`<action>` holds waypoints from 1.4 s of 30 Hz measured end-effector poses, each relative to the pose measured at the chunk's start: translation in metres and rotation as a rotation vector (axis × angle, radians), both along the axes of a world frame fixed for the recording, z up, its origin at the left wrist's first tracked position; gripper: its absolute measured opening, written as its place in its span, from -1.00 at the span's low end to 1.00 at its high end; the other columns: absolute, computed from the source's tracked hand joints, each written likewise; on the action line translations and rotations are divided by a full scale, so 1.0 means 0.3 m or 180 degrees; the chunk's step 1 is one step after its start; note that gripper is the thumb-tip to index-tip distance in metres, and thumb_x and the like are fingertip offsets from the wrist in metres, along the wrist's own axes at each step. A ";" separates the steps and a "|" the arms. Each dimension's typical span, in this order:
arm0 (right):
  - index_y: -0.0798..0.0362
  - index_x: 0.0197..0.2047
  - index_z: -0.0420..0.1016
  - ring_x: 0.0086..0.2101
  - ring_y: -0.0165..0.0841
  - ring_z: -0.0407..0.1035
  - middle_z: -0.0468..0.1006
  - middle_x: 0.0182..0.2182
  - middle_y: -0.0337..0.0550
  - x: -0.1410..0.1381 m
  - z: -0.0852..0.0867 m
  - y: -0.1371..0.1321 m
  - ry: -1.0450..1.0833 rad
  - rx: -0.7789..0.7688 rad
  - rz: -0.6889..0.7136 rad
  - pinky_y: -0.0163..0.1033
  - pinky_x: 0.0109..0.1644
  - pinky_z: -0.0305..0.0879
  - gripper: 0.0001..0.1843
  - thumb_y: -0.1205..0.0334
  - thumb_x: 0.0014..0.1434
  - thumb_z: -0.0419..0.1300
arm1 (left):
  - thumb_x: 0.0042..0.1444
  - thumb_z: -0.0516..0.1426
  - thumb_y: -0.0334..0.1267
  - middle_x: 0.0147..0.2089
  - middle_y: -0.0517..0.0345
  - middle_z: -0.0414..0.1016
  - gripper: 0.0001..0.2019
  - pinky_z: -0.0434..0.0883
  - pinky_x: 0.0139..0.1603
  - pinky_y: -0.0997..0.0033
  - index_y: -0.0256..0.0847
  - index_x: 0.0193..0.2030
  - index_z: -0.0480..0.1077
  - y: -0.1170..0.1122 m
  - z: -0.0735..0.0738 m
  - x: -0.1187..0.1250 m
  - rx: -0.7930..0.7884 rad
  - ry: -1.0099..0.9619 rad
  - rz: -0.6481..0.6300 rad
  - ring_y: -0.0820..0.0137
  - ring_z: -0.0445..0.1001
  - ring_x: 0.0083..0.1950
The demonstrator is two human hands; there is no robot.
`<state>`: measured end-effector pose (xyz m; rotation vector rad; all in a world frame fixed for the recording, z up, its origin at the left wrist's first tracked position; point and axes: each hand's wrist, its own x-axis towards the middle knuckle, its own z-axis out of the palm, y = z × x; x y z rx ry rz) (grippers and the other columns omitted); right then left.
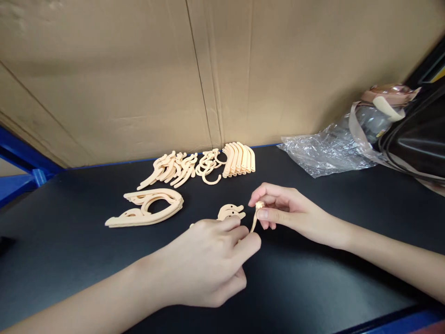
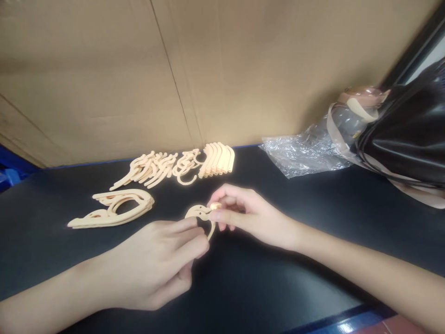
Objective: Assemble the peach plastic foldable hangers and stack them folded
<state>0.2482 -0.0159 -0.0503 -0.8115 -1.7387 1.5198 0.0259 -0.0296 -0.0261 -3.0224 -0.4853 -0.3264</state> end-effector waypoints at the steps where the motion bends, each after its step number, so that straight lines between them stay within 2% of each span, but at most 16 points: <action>1: 0.03 -0.17 0.41 -0.42 -0.56 0.35 0.46 -0.44 -0.36 -0.001 0.003 0.000 -0.0013 0.0026 -0.0012 -0.44 -0.32 0.28 -0.87 0.16 0.31 0.21 | 0.08 -0.06 -0.48 -0.47 0.21 0.33 -0.87 0.23 -0.51 0.42 -0.17 -0.36 0.19 -0.002 0.000 0.001 -0.0074 -0.0030 -0.0006 0.37 0.31 -0.43; 3: 0.06 -0.24 0.39 -0.43 -0.55 0.32 0.44 -0.45 -0.34 0.002 0.010 0.002 -0.0040 0.0100 -0.0051 -0.42 -0.32 0.26 -0.84 0.16 0.34 0.16 | 0.12 -0.04 -0.45 -0.41 0.21 0.40 -0.89 0.28 -0.47 0.45 -0.19 -0.26 0.21 0.001 0.004 -0.001 -0.0230 -0.0276 -0.0073 0.40 0.35 -0.42; 5: 0.07 -0.28 0.37 -0.43 -0.53 0.28 0.41 -0.46 -0.34 0.011 0.018 0.007 -0.0144 0.0206 -0.0108 -0.39 -0.32 0.23 -0.79 0.13 0.36 0.12 | 0.18 -0.01 -0.40 -0.30 0.21 0.47 -0.82 0.31 -0.42 0.51 -0.21 -0.07 0.20 0.022 0.012 -0.007 -0.0289 -0.0703 -0.0087 0.46 0.41 -0.41; 7: 0.07 -0.32 0.33 -0.44 -0.52 0.23 0.34 -0.49 -0.36 0.024 0.022 0.013 -0.0422 0.0333 -0.0105 -0.38 -0.34 0.18 -0.72 0.08 0.37 0.10 | 0.22 -0.05 -0.39 -0.33 0.27 0.47 -0.76 0.24 -0.49 0.53 -0.19 0.02 0.19 0.064 0.023 -0.016 -0.0161 -0.0787 0.0365 0.49 0.39 -0.47; 8: 0.06 -0.35 0.31 -0.46 -0.52 0.19 0.29 -0.50 -0.37 0.030 0.022 0.016 -0.0613 0.0403 -0.0076 -0.37 -0.36 0.14 -0.70 0.06 0.37 0.09 | 0.24 -0.07 -0.40 -0.39 0.30 0.46 -0.77 0.20 -0.52 0.52 -0.20 0.02 0.21 0.091 0.028 -0.020 -0.0092 -0.0678 0.0787 0.49 0.37 -0.51; 10: 0.05 -0.39 0.26 -0.50 -0.52 0.11 0.22 -0.54 -0.39 0.040 0.020 0.022 -0.1040 0.0573 0.0002 -0.36 -0.42 0.06 -0.68 0.06 0.37 0.08 | 0.25 -0.04 -0.34 -0.42 0.28 0.44 -0.83 0.19 -0.49 0.48 -0.19 -0.08 0.30 0.152 0.035 -0.027 0.0114 -0.0078 0.1598 0.45 0.36 -0.52; 13: 0.03 -0.41 0.24 -0.55 -0.52 0.09 0.21 -0.58 -0.41 0.044 0.016 0.026 -0.1689 0.1040 -0.0023 -0.34 -0.46 0.00 -0.71 0.13 0.35 0.09 | 0.19 0.05 -0.31 -0.36 0.17 0.49 -0.92 0.15 -0.48 0.43 -0.20 -0.27 0.37 0.236 0.035 -0.033 0.0150 0.0199 0.1828 0.35 0.44 -0.42; 18: 0.03 -0.36 0.34 -0.48 -0.45 0.23 0.36 -0.53 -0.34 0.041 0.014 0.029 -0.2501 0.1920 -0.0311 -0.28 -0.32 0.10 -0.73 0.09 0.35 0.07 | 0.21 0.03 -0.32 -0.41 0.19 0.50 -0.84 0.15 -0.49 0.45 -0.18 -0.39 0.37 0.316 0.034 -0.039 0.0152 0.0338 0.1896 0.39 0.42 -0.46; 23: 0.02 -0.27 0.42 -0.46 -0.40 0.31 0.43 -0.50 -0.29 0.041 0.007 0.038 -0.2674 0.1982 -0.0301 -0.25 -0.30 0.13 -0.70 0.03 0.38 0.02 | 0.21 0.01 -0.35 -0.43 0.15 0.47 -0.78 0.11 -0.48 0.42 -0.18 -0.47 0.30 0.351 0.037 -0.036 0.0359 0.0329 0.1876 0.36 0.40 -0.45; 28: 0.01 -0.22 0.45 -0.44 -0.39 0.33 0.45 -0.50 -0.30 0.039 0.001 0.040 -0.2701 0.1950 -0.0282 -0.25 -0.29 0.15 -0.71 0.03 0.38 0.02 | 0.22 0.01 -0.41 -0.46 0.18 0.43 -0.78 0.10 -0.47 0.41 -0.18 -0.46 0.28 0.355 0.036 -0.037 0.0488 0.0319 0.1813 0.36 0.38 -0.46; 35: 0.01 -0.17 0.47 -0.44 -0.39 0.33 0.44 -0.52 -0.32 0.040 0.004 0.038 -0.2720 0.1958 -0.0312 -0.26 -0.30 0.15 -0.73 0.04 0.37 0.05 | 0.29 0.03 -0.34 -0.27 0.15 0.47 -0.84 0.11 -0.48 0.44 -0.21 -0.33 0.36 0.316 0.035 -0.067 0.0729 0.0244 0.1708 0.36 0.44 -0.37; 42: 0.00 -0.07 0.48 -0.45 -0.39 0.34 0.45 -0.52 -0.31 0.037 0.011 0.038 -0.2744 0.1894 -0.0366 -0.27 -0.31 0.17 -0.68 -0.03 0.36 0.06 | 0.34 0.00 -0.35 -0.26 0.18 0.53 -0.80 0.18 -0.51 0.43 -0.23 -0.26 0.43 0.192 0.000 -0.128 0.0965 0.0164 0.1313 0.39 0.49 -0.40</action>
